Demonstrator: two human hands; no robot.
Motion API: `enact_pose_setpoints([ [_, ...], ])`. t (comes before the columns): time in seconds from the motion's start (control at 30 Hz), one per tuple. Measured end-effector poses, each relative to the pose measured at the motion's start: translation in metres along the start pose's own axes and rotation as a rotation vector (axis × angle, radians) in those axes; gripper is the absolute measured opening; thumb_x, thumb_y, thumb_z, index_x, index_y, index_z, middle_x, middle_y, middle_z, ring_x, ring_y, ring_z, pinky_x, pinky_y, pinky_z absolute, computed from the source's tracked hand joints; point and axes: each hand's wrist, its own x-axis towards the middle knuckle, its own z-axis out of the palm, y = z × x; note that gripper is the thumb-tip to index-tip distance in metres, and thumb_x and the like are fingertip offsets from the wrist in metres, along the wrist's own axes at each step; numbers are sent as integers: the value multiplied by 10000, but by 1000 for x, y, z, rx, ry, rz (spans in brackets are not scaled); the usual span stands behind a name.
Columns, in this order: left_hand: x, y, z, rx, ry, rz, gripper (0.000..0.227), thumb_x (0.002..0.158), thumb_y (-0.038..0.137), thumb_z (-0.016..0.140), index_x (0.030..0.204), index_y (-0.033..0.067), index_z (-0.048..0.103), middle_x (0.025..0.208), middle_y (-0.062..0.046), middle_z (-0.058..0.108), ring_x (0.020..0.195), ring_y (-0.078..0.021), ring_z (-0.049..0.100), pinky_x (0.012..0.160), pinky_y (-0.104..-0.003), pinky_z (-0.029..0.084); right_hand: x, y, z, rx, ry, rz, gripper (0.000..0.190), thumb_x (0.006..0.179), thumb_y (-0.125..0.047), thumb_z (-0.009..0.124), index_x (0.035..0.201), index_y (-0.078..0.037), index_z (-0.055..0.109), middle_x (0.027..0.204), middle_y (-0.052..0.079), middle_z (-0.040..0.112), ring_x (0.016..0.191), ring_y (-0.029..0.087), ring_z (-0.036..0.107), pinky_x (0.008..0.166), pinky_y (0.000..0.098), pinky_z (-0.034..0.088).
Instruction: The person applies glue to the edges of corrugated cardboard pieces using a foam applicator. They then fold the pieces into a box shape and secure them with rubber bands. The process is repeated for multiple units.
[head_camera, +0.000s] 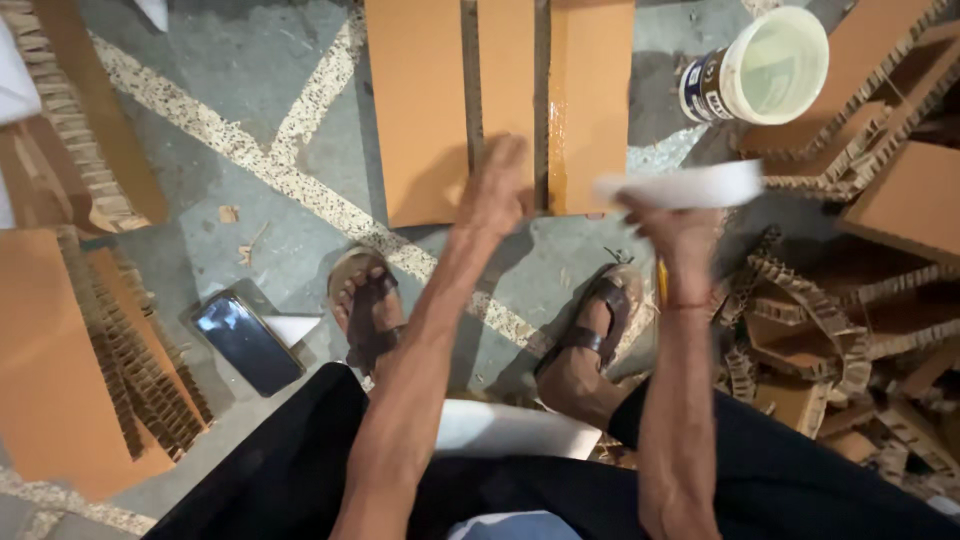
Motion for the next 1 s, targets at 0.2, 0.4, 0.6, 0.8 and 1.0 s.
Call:
enact_pose_setpoints([
  [0.2, -15, -62, -60, -128, 448, -439, 500, 822, 69, 841, 1256, 18, 600, 1346, -255, 541, 1203, -436, 557, 954, -503, 511, 126, 0, -105, -85, 434, -280, 482, 796, -115, 932, 1127, 70, 633, 926, 83, 793, 737, 131, 801, 648, 295, 657],
  [0.4, -12, -55, -71, -83, 355, -411, 664, 758, 36, 838, 1351, 2, 540, 1182, -206, 603, 1169, -422, 607, 924, -500, 545, 236, 57, -124, -283, 162, -230, 338, 858, -112, 838, 1117, 70, 721, 1002, 104, 784, 848, 173, 793, 739, 289, 667],
  [0.6, -13, -51, -49, -153, 369, -396, 770, 762, 8, 821, 1460, 36, 496, 1200, -244, 558, 1054, -433, 637, 837, -478, 567, 290, 90, -103, 13, -34, -567, 519, 699, -99, 915, 1126, 19, 644, 1058, 46, 725, 951, 148, 737, 808, 287, 623],
  [0.8, -10, -49, -57, -176, 251, -405, 778, 795, -16, 779, 1503, 65, 466, 1202, -238, 534, 1057, -413, 642, 851, -466, 573, 244, 44, -155, -101, 118, -370, 389, 824, -63, 912, 1148, 20, 714, 1060, 86, 761, 886, 141, 761, 700, 247, 611],
  [1.0, -16, -36, -51, -147, 236, -341, 864, 751, -4, 832, 1514, 38, 429, 1276, -248, 494, 1145, -434, 604, 909, -458, 569, 203, 7, -174, -216, 200, -233, 218, 973, -119, 808, 1132, 11, 736, 941, 92, 758, 690, 128, 712, 561, 249, 568],
])
